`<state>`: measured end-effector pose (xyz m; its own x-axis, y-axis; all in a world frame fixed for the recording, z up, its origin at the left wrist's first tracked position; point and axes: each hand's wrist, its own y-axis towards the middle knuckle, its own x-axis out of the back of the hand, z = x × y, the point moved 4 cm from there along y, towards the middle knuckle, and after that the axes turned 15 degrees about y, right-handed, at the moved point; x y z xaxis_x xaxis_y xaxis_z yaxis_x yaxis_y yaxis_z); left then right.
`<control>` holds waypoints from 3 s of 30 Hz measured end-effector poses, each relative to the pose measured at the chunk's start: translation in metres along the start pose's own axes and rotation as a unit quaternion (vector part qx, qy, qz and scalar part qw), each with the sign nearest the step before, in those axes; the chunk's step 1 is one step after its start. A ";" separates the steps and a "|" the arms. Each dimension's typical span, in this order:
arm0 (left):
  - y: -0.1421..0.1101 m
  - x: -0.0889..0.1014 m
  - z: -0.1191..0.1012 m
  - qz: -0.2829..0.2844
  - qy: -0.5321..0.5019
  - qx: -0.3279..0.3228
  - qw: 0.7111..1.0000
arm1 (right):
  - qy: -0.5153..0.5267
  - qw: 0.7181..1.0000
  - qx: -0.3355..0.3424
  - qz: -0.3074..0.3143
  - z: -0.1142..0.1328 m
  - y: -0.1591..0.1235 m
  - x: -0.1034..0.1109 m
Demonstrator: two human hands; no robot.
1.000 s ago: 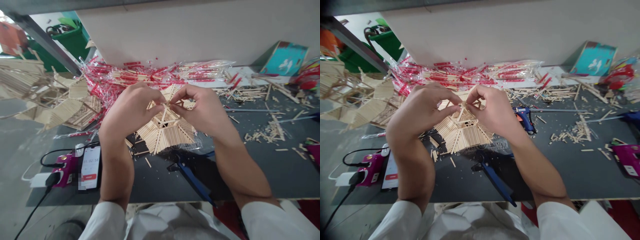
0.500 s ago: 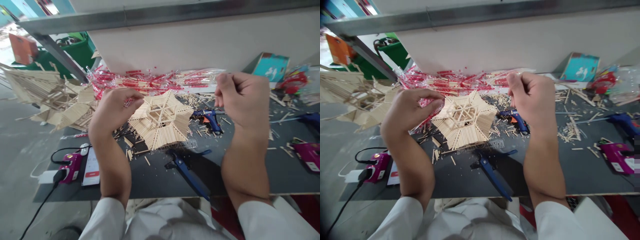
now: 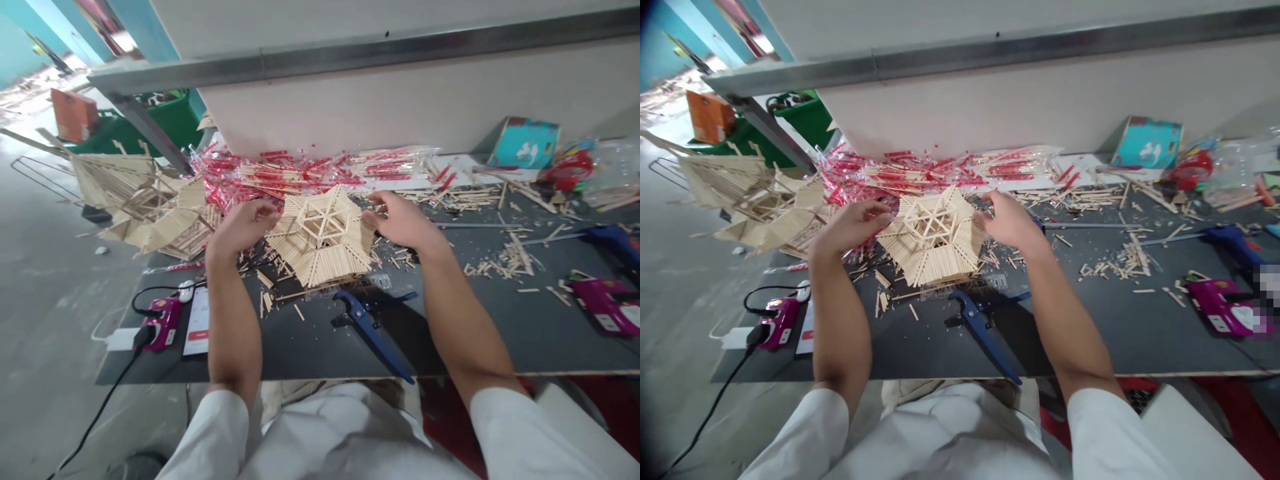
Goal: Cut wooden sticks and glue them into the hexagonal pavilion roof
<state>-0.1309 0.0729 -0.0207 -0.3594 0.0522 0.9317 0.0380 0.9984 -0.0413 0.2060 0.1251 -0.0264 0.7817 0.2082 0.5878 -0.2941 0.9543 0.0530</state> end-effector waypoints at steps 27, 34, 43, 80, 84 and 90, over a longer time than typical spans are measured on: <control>0.010 0.012 -0.046 -0.193 -0.287 -0.135 0.929 | 0.266 0.951 0.123 -0.098 0.017 -0.010 0.031; 0.012 0.009 -0.036 -0.180 -0.297 -0.147 0.926 | 0.274 0.951 0.122 -0.074 0.014 -0.004 0.018; 0.019 -0.002 -0.034 -0.163 -0.304 -0.117 0.931 | 0.271 0.955 0.093 -0.078 0.006 0.001 0.016; 0.051 -0.054 0.011 0.002 -0.310 0.095 0.946 | 0.107 0.994 -0.032 0.019 -0.011 0.011 -0.004; 0.052 -0.055 0.011 0.011 -0.302 0.085 0.949 | 0.151 0.985 0.030 -0.076 0.005 0.005 0.008; 0.053 -0.057 0.013 0.008 -0.301 0.082 0.950 | 0.373 0.926 -0.044 0.025 0.024 0.005 -0.019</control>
<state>-0.1206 0.1233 -0.0806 -0.8300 0.0195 0.5574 -0.0813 0.9845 -0.1554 0.1762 0.1210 -0.0175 0.9403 0.3119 -0.1364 -0.3204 0.9462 -0.0454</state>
